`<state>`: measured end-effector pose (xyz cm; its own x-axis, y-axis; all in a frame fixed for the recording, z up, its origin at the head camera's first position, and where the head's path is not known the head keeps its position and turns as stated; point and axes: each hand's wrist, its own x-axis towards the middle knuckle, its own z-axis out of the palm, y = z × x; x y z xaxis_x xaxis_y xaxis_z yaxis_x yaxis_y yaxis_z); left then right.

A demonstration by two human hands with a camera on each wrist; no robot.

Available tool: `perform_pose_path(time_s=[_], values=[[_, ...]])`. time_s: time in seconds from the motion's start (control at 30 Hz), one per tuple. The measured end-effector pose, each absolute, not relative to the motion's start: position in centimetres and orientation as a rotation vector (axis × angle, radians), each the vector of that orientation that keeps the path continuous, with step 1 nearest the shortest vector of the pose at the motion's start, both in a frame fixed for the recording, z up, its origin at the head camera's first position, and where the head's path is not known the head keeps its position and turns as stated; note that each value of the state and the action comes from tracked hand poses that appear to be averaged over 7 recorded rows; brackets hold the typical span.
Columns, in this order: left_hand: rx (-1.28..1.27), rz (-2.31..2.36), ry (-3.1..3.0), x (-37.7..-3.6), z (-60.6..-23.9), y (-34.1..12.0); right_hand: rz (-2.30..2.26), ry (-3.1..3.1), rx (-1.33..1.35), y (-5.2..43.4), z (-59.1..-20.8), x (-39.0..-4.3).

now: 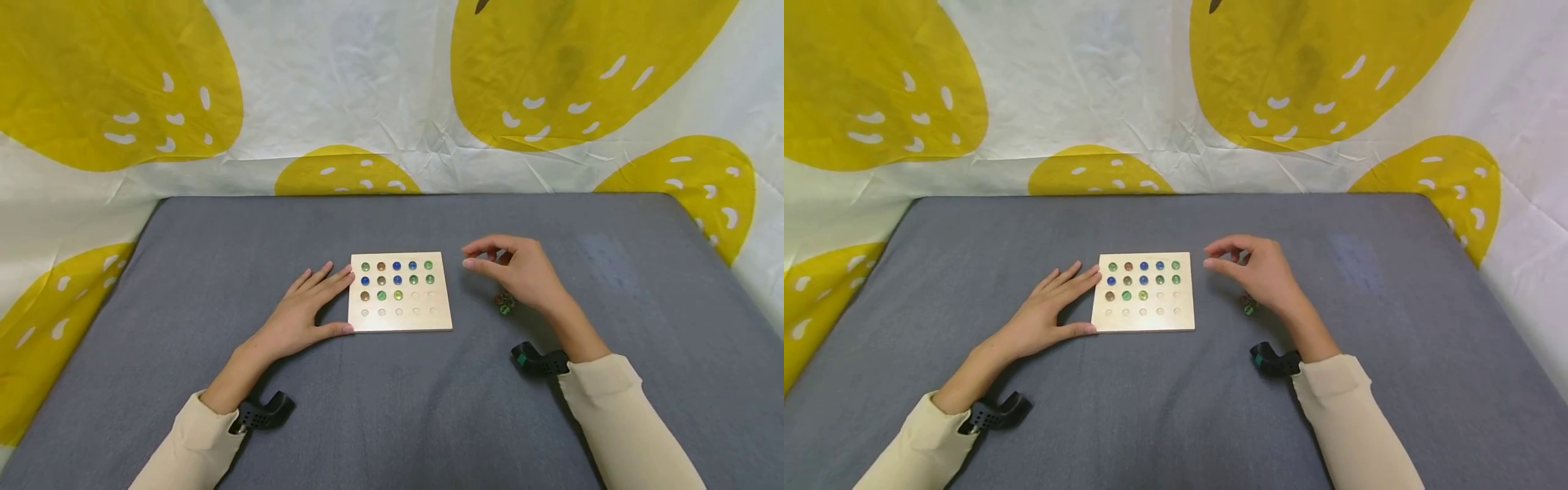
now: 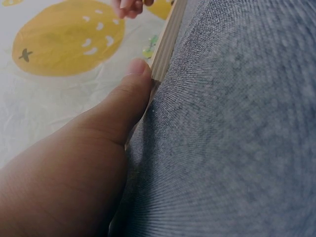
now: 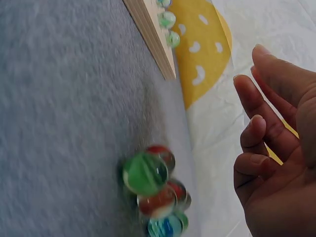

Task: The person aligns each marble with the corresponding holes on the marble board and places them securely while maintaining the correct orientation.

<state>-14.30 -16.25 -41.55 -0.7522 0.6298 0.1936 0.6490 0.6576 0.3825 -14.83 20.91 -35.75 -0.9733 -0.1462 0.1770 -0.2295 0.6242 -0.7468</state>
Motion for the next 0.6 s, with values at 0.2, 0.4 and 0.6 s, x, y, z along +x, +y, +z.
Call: perform_pose_path(time_s=[0.2, 0.4, 0.6], values=[[-1.091, -0.673, -2.82, -14.2, -41.6, -16.3, 1.368, -2.738, 0.286, 21.4, -34.1, -13.9], [-1.091, -0.673, -2.819, -14.3, -41.6, -16.4, 1.42, -2.682, 0.38, 22.5, -33.0, -13.4], [-1.094, -0.68, -2.82, -14.2, -41.5, -16.3, 1.396, -2.71, 0.387, 24.6, -34.8, -14.5]])
